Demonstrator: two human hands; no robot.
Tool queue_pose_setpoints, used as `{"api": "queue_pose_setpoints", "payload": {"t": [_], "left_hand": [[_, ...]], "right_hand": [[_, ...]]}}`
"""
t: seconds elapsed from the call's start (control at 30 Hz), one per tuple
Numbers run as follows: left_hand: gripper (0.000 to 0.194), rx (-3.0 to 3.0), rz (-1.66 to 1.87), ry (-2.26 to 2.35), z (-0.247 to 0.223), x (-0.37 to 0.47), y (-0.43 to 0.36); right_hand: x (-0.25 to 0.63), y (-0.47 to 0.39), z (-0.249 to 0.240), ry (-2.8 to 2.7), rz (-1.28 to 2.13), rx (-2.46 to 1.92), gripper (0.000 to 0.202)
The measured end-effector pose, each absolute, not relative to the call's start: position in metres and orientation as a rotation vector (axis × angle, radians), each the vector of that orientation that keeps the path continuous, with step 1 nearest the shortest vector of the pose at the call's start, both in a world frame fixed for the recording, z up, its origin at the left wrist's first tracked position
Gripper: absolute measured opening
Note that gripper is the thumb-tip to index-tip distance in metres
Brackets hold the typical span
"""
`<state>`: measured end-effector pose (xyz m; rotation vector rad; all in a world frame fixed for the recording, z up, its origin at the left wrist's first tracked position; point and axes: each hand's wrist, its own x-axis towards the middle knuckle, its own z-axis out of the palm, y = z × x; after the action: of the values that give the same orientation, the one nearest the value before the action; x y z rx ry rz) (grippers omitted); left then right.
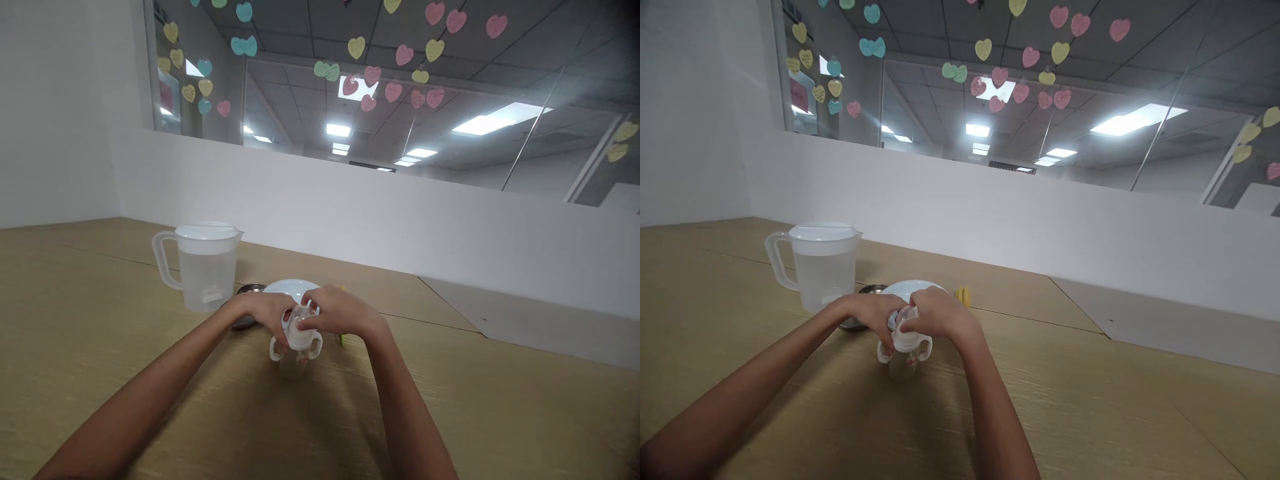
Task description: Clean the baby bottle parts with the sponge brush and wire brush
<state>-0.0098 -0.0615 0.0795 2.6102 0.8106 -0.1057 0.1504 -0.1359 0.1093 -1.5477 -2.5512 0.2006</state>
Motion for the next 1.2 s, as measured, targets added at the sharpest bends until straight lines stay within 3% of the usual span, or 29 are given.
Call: {"api": "queue_pose_setpoints", "payload": {"t": [0.4, 0.57, 0.8, 1.2], "left_hand": [[0.048, 2.545, -0.144, 0.794, 0.075, -0.009, -0.056], [0.043, 2.546, -0.132, 0.764, 0.075, -0.01, -0.055], [0.042, 2.529, -0.136, 0.821, 0.075, -0.01, -0.055], [0.04, 2.457, -0.135, 0.75, 0.072, -0.01, -0.051]], "right_hand": [[0.159, -0.13, 0.112, -2.478, 0.635, -1.549, 0.038], [0.161, -0.136, 0.117, -2.443, 0.624, -1.516, 0.041], [0.191, -0.146, 0.128, -2.228, 0.34, -1.443, 0.049], [0.181, -0.068, 0.067, -2.294, 0.441, -1.692, 0.056]]}}
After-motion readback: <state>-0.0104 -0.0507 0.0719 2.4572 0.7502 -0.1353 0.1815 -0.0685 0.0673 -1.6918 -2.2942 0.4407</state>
